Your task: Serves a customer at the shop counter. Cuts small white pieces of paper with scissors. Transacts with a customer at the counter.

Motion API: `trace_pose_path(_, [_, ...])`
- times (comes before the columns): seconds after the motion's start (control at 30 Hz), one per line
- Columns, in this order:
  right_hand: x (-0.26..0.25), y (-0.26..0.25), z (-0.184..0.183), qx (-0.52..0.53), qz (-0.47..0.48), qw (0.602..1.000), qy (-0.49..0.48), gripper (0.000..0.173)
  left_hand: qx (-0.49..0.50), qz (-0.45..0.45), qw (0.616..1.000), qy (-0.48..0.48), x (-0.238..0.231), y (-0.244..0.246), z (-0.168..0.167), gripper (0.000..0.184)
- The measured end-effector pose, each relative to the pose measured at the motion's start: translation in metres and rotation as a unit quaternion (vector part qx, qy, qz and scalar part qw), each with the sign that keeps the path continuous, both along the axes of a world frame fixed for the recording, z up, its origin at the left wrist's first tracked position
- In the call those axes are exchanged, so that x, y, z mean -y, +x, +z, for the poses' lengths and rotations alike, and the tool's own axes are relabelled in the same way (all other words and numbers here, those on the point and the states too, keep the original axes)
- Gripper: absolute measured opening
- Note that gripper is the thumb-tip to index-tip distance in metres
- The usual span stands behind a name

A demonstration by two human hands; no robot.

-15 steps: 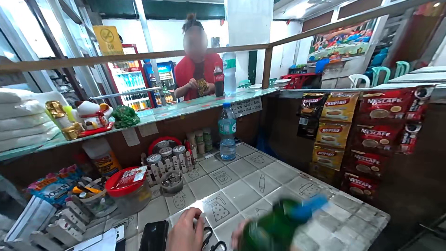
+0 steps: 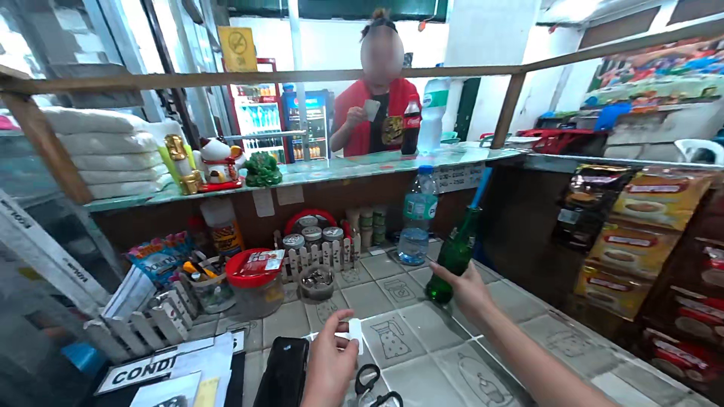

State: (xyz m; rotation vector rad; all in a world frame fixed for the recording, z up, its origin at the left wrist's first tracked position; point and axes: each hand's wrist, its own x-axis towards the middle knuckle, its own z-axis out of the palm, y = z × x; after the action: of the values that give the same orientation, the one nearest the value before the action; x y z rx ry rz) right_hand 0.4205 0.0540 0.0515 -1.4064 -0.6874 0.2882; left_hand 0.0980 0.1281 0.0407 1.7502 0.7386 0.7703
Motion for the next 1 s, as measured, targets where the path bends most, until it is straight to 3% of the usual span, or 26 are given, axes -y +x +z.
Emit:
trace_pose_path(0.17, [-0.003,0.013,-0.008,0.009,-0.013,1.0,0.011,0.085,-0.069,0.003,0.995,0.073,0.002,-0.001,-0.002,0.035])
trace_pose_path(0.37, [-0.004,0.01,-0.014,0.028,-0.014,0.999,-0.013,0.092,-0.171,-0.023,0.963,0.205,-0.005,-0.005,-0.017,0.026])
trace_pose_path(0.47, [-0.001,0.012,-0.014,0.036,-0.012,0.999,-0.018,0.09,-0.18,0.02,0.95,0.255,-0.009,-0.008,-0.023,0.028])
trace_pose_path(0.57, [0.005,0.017,-0.011,0.042,0.009,0.998,0.037,0.078,-0.124,0.077,0.953,0.267,-0.011,-0.005,-0.009,0.036])
trace_pose_path(0.67, [0.01,0.03,-0.005,0.042,-0.035,0.994,0.093,0.077,-0.084,0.097,0.945,0.302,-0.019,0.016,0.022,0.042])
trace_pose_path(0.77, [0.015,0.044,-0.005,0.006,-0.115,0.987,0.108,0.073,-0.104,0.093,0.923,0.359,-0.04,0.055,0.074,0.045])
trace_pose_path(0.9, [0.017,0.062,-0.015,-0.051,-0.192,0.974,0.106,0.068,-0.176,0.08,0.842,0.504,-0.071,0.129,0.156,0.051])
trace_pose_path(1.0, [0.014,0.068,-0.021,-0.06,-0.202,0.973,0.09,0.065,-0.248,0.074,0.788,0.558,-0.103,0.19,0.196,0.061])
